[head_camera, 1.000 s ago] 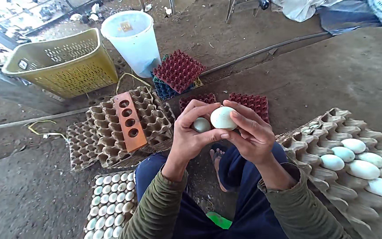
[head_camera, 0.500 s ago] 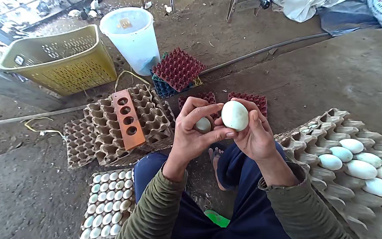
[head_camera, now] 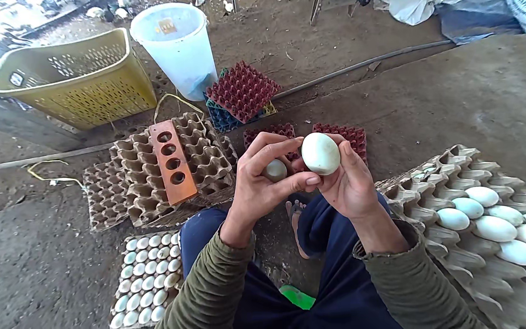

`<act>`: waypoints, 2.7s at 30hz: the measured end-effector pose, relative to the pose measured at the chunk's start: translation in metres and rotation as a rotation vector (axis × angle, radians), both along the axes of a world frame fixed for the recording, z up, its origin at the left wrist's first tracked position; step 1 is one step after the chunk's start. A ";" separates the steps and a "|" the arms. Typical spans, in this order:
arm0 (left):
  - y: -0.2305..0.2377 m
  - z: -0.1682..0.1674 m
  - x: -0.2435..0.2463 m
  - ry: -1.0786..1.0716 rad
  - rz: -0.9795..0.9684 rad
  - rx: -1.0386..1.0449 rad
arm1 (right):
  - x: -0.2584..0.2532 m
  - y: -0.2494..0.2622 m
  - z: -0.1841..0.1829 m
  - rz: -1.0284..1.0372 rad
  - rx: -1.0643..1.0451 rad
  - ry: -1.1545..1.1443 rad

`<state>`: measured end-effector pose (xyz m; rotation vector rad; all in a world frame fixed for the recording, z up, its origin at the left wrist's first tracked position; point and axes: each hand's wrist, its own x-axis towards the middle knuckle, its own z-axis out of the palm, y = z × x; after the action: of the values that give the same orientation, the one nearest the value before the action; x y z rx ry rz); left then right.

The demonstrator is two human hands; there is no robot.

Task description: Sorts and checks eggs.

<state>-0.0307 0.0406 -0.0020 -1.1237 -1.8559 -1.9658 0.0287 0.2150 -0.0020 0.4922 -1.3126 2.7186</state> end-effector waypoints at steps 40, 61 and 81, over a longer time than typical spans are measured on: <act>0.001 0.003 0.003 -0.461 -0.409 0.028 | 0.002 -0.007 0.000 -0.630 0.499 0.584; -0.001 0.000 0.001 -0.345 -0.385 0.269 | -0.002 -0.004 -0.008 -0.734 0.619 0.599; -0.004 0.003 0.003 -0.344 -0.352 0.323 | -0.001 0.000 -0.006 -0.722 0.575 0.633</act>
<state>-0.0279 0.0366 0.0012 -1.1252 -1.4655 -2.6875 0.0275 0.2145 -0.0082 0.6696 -1.6213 1.4342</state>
